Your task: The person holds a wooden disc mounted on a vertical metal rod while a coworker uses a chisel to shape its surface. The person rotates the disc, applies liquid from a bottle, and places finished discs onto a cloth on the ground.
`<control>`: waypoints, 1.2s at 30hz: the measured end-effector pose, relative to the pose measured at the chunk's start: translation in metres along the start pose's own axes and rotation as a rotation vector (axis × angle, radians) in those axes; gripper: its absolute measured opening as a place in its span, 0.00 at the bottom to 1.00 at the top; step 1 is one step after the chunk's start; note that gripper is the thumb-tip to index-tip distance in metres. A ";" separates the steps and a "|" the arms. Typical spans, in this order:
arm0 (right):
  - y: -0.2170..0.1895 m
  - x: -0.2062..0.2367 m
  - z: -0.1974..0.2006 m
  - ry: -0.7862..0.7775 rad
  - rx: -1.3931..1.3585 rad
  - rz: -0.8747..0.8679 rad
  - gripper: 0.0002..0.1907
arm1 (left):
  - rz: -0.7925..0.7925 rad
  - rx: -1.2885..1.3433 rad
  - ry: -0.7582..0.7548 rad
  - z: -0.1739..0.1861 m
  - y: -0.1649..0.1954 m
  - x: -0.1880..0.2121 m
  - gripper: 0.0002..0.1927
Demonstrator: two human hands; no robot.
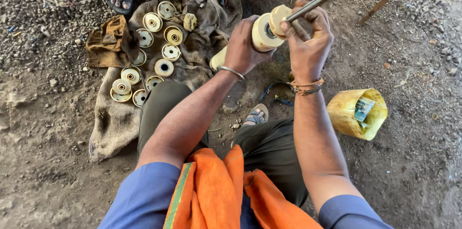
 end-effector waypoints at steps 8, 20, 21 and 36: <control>-0.009 0.005 -0.022 -0.146 0.050 0.086 0.49 | 0.042 0.015 -0.009 0.000 0.000 -0.001 0.48; -0.025 0.009 -0.028 0.086 0.631 0.300 0.22 | -0.033 -0.062 -0.008 -0.008 0.008 0.002 0.46; -0.022 0.009 -0.029 0.089 0.680 0.273 0.24 | -0.030 -0.057 -0.005 -0.008 0.008 0.003 0.46; -0.017 0.040 -0.024 0.117 0.707 0.215 0.55 | 0.015 -0.030 0.054 -0.008 0.001 0.007 0.31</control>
Point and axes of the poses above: each hand's wrist, its own x-axis away from the middle knuckle, its own z-axis out of the back of the hand, y = z × x, the point moved 10 cm from there along -x, towards the middle knuckle, and after that the axes turned 7 degrees about -y, right-handed, at the moved point
